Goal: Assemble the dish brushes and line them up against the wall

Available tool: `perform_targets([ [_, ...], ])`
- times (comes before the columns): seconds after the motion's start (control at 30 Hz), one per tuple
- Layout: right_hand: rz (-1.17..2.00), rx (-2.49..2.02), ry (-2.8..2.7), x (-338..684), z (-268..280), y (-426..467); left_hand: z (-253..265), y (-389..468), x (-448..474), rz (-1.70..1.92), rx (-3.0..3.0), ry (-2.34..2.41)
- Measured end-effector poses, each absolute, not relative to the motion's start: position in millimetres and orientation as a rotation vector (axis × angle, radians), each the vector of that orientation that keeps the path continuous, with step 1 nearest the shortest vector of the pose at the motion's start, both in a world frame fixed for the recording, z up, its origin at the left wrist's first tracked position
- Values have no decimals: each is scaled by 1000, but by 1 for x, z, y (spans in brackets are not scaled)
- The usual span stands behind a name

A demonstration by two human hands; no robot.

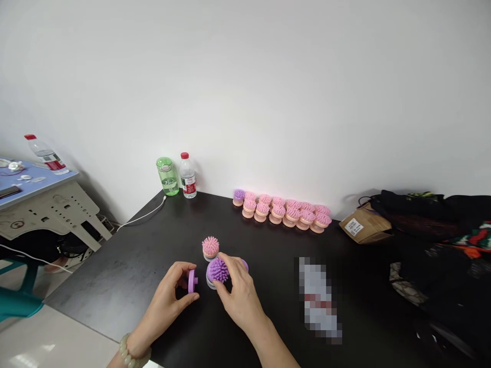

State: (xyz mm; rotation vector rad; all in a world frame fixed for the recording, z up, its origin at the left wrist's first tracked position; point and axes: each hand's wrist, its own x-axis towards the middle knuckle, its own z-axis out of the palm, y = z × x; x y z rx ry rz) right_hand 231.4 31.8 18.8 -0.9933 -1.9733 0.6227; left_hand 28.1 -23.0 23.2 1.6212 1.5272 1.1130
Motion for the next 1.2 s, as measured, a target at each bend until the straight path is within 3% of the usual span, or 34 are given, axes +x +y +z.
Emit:
perform_targets([
  [0.57, 726, -947, -2217, 218, 23, 26, 16, -25, 25, 1080, 1617, 1539],
  [0.77, 984, -1122, -1894, 224, 18, 22, 19, -28, 31, 1103, 1424, 1386],
  [0.93, 1287, -946, -1559, 228, 19, 19, 25, -30, 45, 1150, 1161, 1015],
  [1.2, 1462, -836, -1513, 236, 28, 23, 21, -33, 52, 1208, 1152, 1096],
])
